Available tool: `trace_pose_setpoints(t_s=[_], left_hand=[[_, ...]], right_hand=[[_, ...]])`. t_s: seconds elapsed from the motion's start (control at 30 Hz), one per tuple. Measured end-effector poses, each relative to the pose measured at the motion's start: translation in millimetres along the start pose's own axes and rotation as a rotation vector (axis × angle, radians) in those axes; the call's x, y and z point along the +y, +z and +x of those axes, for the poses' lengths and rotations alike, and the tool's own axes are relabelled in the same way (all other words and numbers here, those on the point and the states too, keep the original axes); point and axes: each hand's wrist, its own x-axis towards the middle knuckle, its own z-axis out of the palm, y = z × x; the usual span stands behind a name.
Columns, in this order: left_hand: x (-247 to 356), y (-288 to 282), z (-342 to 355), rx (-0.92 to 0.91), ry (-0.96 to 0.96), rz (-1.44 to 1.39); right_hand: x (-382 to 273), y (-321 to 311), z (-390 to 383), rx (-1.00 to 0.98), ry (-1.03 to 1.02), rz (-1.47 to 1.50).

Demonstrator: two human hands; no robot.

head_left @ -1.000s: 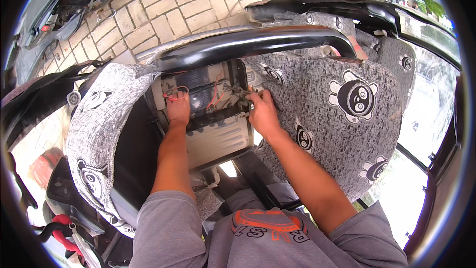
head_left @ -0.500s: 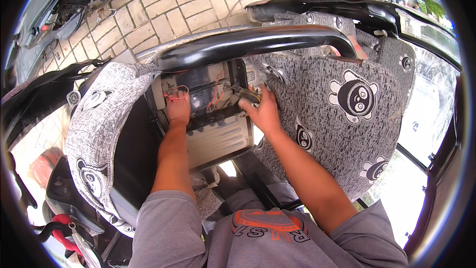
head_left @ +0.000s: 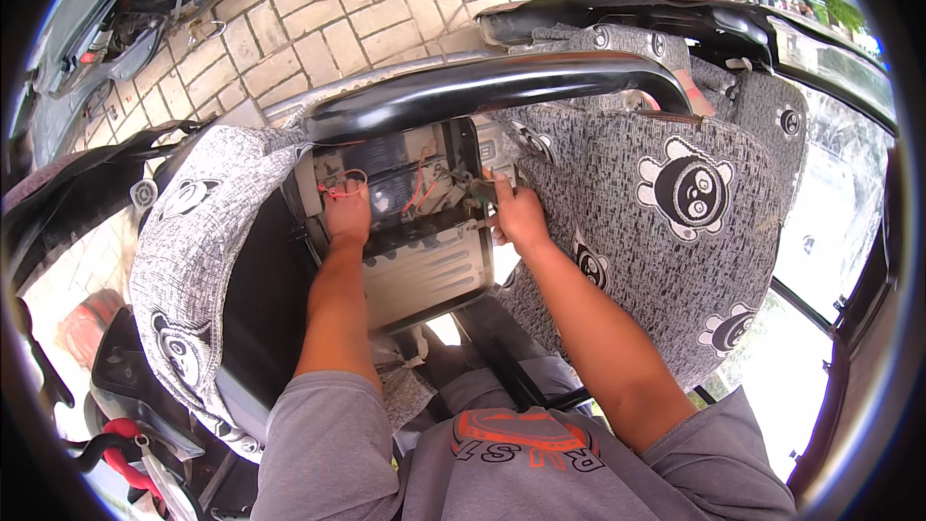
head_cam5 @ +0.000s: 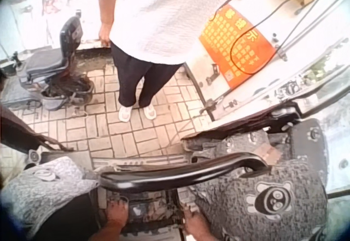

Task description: The person opens the seat compartment of a scooter and uses a screwdriver to adjust and tighten connections on the battery terminals. The person repeatedly manipulates wires and terminal nuts, then closes the seat cover.

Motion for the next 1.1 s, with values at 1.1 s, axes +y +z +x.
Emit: trace_pose_setpoints(t_s=[1.1], left_hand=[[-2,10,0,0.093,0.013,0.015]], right_hand=[[28,9,6,0.331,-1.198,-0.481]])
